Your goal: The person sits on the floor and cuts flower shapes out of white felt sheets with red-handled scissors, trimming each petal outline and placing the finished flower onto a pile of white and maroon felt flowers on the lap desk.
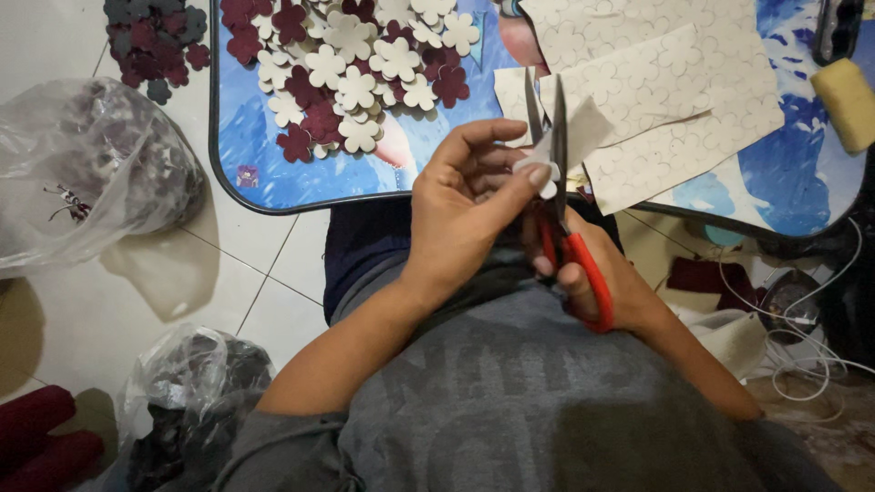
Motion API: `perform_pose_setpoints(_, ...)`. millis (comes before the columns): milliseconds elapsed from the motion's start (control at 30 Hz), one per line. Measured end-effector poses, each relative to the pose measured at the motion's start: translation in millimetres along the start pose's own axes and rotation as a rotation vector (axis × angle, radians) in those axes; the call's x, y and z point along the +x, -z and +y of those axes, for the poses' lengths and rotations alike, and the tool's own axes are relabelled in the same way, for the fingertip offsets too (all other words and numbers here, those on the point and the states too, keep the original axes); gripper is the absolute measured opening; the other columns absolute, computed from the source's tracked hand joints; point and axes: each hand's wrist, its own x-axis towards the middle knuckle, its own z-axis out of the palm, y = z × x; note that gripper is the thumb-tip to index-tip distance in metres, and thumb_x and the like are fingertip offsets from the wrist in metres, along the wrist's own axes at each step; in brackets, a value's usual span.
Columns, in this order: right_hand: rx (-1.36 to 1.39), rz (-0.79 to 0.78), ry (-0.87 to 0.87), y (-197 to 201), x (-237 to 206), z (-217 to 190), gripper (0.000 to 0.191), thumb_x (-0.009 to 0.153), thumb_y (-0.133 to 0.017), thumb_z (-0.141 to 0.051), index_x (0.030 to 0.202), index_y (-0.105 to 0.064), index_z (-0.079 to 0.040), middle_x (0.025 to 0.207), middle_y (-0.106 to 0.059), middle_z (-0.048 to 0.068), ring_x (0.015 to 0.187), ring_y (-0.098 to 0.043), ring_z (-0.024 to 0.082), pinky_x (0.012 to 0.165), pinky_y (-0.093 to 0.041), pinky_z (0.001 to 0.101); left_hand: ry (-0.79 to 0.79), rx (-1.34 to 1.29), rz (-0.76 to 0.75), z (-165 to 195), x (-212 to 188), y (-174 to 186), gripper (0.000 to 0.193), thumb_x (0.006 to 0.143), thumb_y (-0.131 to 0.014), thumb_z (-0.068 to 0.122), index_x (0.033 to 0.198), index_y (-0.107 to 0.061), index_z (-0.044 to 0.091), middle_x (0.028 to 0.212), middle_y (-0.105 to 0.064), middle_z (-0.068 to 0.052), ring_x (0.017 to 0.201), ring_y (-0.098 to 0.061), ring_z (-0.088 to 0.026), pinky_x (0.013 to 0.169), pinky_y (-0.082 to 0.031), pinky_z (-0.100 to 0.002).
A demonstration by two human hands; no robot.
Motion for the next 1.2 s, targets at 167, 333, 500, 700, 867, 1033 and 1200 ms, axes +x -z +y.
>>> perform_pose_setpoints(167,0.016,-0.069,0.084,7.3,-0.8,2.7,0.111,0.081,-0.031,-0.099,0.133,-0.044,-0.001,0.089,-0.050,0.002,0.077,-0.045,0.011,0.070,-0.041,0.0267,0.027,0.050,-0.050,6.2,-3.5,-2.6,0.040,0.096,-0.076,0.004,0.132,-0.059,-0.001,0.108,-0.068,-0.006,0.092,-0.067,-0.009,0.082,-0.057,-0.022)
perform_pose_setpoints(333,0.031,-0.081,0.068,10.2,-1.9,3.0,0.112,0.078,-0.030,-0.100,0.129,-0.047,-0.002,0.087,-0.048,0.000,0.074,-0.042,0.011,0.065,-0.038,0.0267,0.013,0.062,-0.070,10.9,-4.5,-1.3,0.042,0.096,-0.076,0.003,0.135,-0.058,-0.002,0.110,-0.069,-0.008,0.093,-0.068,-0.009,0.083,-0.058,-0.021)
perform_pose_setpoints(500,0.055,-0.091,0.027,10.0,-2.2,-0.4,0.111,0.076,-0.032,-0.102,0.122,-0.049,-0.002,0.081,-0.045,-0.002,0.070,-0.041,0.010,0.063,-0.038,0.0257,-0.016,0.075,-0.078,11.2,-3.3,0.8,0.043,0.097,-0.075,0.000,0.136,-0.057,-0.002,0.114,-0.070,-0.009,0.098,-0.070,-0.010,0.087,-0.059,-0.023)
perform_pose_setpoints(700,0.044,-0.103,-0.005,12.5,-1.8,-1.2,0.106,0.073,-0.034,-0.103,0.111,-0.050,-0.005,0.079,-0.045,-0.003,0.066,-0.042,0.007,0.058,-0.039,0.0244,-0.026,0.075,-0.075,11.9,-3.0,6.0,0.043,0.098,-0.074,-0.002,0.137,-0.057,-0.001,0.116,-0.070,-0.010,0.103,-0.069,-0.011,0.093,-0.060,-0.024)
perform_pose_setpoints(867,0.073,-0.119,-0.044,14.0,-2.7,1.5,0.104,0.070,-0.036,-0.103,0.105,-0.050,-0.006,0.072,-0.044,-0.003,0.062,-0.042,0.007,0.055,-0.037,0.0238,-0.029,0.053,-0.062,12.2,-2.0,9.1,0.044,0.098,-0.074,-0.002,0.138,-0.056,-0.002,0.117,-0.071,-0.012,0.104,-0.070,-0.012,0.093,-0.060,-0.025)
perform_pose_setpoints(1033,0.057,-0.128,-0.074,16.2,-5.5,0.6,0.102,0.069,-0.037,-0.102,0.103,-0.051,-0.007,0.069,-0.046,-0.003,0.060,-0.042,0.007,0.054,-0.037,0.0238,-0.023,0.004,-0.061,11.8,-1.7,12.4,0.042,0.099,-0.073,-0.003,0.138,-0.056,-0.003,0.117,-0.072,-0.014,0.103,-0.070,-0.013,0.093,-0.060,-0.026)
perform_pose_setpoints(1200,0.076,-0.127,-0.070,17.6,-7.1,0.4,0.099,0.070,-0.041,-0.101,0.099,-0.051,-0.008,0.071,-0.047,-0.003,0.061,-0.045,0.007,0.054,-0.039,0.0240,-0.037,0.025,-0.051,12.1,-0.4,16.4,0.041,0.099,-0.070,-0.005,0.138,-0.055,-0.002,0.116,-0.072,-0.013,0.104,-0.071,-0.014,0.094,-0.061,-0.026)
